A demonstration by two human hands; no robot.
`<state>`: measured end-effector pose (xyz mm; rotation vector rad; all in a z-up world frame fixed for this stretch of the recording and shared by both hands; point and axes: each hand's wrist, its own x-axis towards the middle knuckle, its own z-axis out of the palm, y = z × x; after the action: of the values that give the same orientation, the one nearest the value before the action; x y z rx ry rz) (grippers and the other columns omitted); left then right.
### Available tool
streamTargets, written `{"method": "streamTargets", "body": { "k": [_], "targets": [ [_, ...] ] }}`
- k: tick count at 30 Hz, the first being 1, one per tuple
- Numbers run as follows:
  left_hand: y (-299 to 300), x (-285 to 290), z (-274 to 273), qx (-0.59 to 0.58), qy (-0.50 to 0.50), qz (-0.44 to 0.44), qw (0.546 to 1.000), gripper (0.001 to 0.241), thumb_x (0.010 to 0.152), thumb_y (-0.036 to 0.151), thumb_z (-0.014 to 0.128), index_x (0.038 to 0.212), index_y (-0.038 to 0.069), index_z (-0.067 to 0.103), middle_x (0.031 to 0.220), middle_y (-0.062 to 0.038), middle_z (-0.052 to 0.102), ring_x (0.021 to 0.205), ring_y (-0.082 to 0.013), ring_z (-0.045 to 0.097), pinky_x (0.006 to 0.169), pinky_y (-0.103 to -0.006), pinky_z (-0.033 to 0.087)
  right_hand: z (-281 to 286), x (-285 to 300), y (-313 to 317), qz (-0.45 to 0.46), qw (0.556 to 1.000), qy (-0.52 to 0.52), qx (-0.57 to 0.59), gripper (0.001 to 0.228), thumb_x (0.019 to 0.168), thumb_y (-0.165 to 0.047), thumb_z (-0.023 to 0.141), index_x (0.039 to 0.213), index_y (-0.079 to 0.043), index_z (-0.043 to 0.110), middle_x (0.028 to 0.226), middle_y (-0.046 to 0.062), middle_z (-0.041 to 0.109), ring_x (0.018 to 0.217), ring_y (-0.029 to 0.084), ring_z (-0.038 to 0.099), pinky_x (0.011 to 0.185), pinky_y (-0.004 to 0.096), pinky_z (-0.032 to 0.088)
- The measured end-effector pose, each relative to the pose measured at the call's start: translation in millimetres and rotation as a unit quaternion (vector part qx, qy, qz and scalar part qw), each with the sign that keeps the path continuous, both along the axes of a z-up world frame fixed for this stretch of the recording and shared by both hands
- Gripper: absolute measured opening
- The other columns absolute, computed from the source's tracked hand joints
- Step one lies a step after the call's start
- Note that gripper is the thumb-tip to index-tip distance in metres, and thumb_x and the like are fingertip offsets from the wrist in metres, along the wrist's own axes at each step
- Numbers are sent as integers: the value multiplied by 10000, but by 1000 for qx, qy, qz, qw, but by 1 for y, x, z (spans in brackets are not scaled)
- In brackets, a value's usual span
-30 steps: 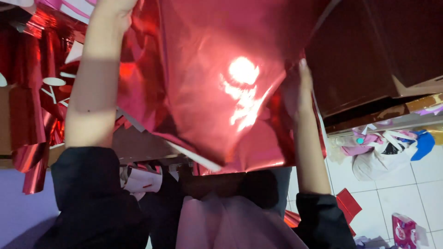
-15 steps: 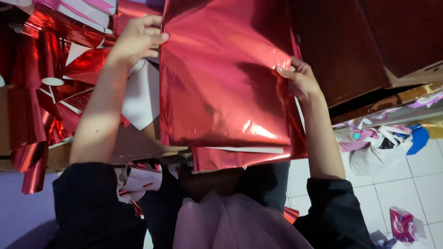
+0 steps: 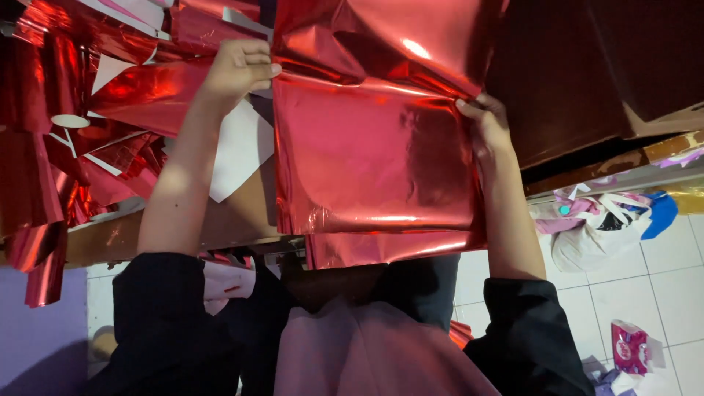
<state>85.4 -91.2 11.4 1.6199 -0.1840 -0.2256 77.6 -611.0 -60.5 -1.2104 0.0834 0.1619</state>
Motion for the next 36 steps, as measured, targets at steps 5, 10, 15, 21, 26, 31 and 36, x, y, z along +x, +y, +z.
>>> {"method": "streamTargets", "body": {
  "k": [5, 10, 15, 21, 26, 31, 36],
  "targets": [
    [8, 13, -42, -1, -68, 27, 997, 249, 1011, -39, 717, 1256, -17, 758, 1115, -75, 791, 961, -88, 744, 851, -173, 606, -1, -5, -4, -32, 999, 15, 17, 193, 924, 52, 701, 1100, -3, 756, 1067, 113, 815, 900, 167, 775, 834, 214, 617],
    [7, 12, -51, 3, -196, 17, 980, 267, 1088, -28, 670, 1327, 66, 597, 1329, -151, 676, 1157, -224, 687, 1029, -312, 594, -52, 37, -54, 49, 985, -68, -154, 338, 972, -103, 570, 1272, -12, 696, 1339, 172, 679, 1228, 258, 654, 1090, 302, 518],
    [-13, -8, -12, 20, -143, -11, 990, 255, 1111, -45, 556, 1164, 44, 789, 1472, -190, 707, 1180, -229, 756, 1016, -262, 634, -9, 10, -25, 57, 983, -32, -174, 272, 976, -109, 536, 1082, -169, 779, 1509, 48, 729, 1333, 145, 691, 1198, 222, 491],
    [-18, -32, 13, 30, -22, 27, 999, 416, 1029, 46, 451, 1278, 55, 784, 897, 44, 627, 869, -71, 647, 861, -220, 604, -2, 7, -16, 23, 978, -15, -207, 342, 1051, -174, 520, 1295, -195, 759, 1332, -11, 790, 1189, 83, 729, 1141, 221, 549],
    [-18, -32, -3, 119, -66, 25, 990, 435, 1031, 195, 766, 1429, 35, 692, 1157, -160, 785, 941, -172, 735, 769, -260, 575, 25, -8, 7, 13, 980, -17, -200, 423, 981, -284, 591, 1372, -203, 729, 1580, 46, 631, 1439, 227, 590, 1226, 348, 473],
    [-14, -16, -38, 91, -87, 55, 991, 305, 1042, 100, 783, 1320, -21, 753, 1053, -134, 793, 798, -104, 699, 649, -175, 541, 29, -14, 20, -19, 979, 1, -201, 484, 954, -358, 578, 1396, -214, 713, 1600, 55, 607, 1463, 250, 560, 1229, 387, 454],
    [-16, -13, -49, 81, -112, 73, 988, 296, 1033, 20, 769, 1307, -88, 733, 1117, -219, 791, 914, -168, 760, 819, -197, 619, 28, -21, 23, -56, 977, 28, -202, 571, 919, -454, 562, 1427, -228, 692, 1625, 65, 576, 1493, 279, 522, 1232, 437, 430]
  ]
}}
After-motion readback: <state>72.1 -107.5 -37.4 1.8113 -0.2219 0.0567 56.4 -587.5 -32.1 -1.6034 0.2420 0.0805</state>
